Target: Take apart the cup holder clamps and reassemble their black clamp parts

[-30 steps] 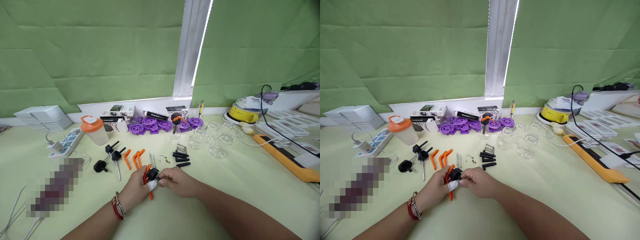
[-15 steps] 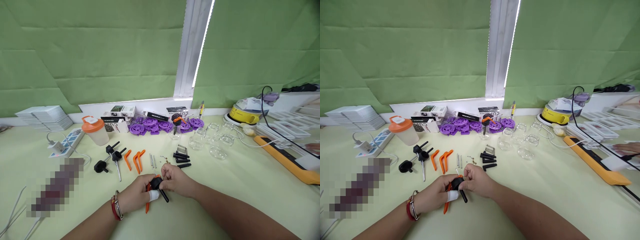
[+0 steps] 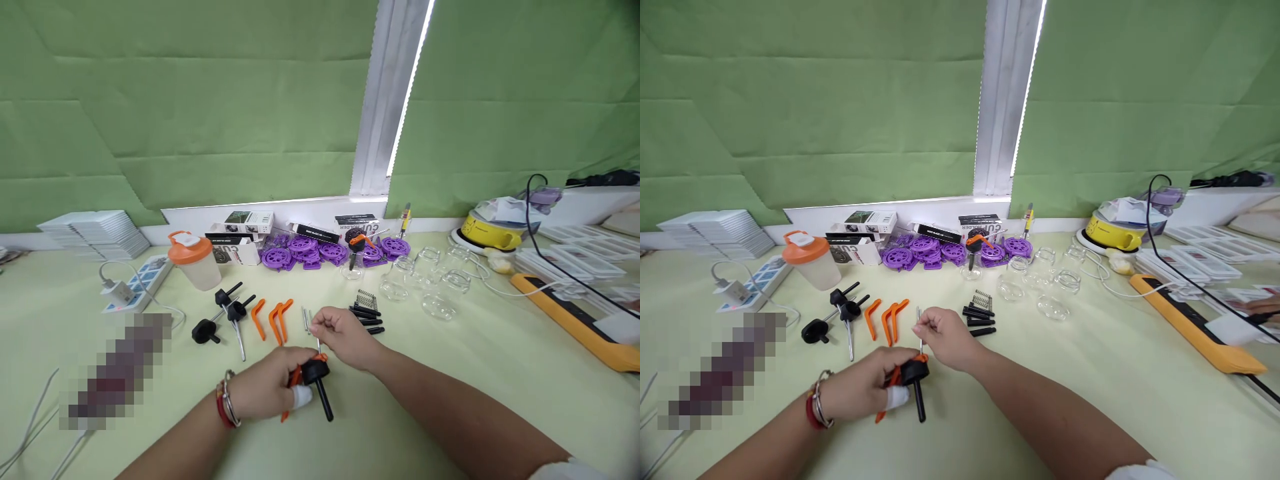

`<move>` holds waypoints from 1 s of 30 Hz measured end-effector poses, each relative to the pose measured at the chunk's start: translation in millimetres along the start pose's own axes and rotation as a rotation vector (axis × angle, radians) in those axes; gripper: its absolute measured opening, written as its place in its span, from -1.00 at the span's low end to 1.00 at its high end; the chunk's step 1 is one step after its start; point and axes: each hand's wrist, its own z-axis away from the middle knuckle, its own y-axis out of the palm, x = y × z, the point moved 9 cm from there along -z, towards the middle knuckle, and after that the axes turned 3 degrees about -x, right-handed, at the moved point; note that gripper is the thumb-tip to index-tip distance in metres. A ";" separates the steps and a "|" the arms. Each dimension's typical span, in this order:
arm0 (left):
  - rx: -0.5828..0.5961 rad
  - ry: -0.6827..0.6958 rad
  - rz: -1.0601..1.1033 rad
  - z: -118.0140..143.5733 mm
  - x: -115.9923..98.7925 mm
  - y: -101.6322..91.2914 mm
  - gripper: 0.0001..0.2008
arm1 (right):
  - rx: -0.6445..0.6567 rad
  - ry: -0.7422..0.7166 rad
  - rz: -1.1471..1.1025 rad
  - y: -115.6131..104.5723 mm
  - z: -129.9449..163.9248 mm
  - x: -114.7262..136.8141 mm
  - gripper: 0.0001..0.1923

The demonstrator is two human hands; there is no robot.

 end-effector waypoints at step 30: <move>-0.488 -0.121 -0.117 7.0 38.8 -67.9 -0.77 | 0.116 0.020 -0.062 33.1 -21.7 -5.3 -0.68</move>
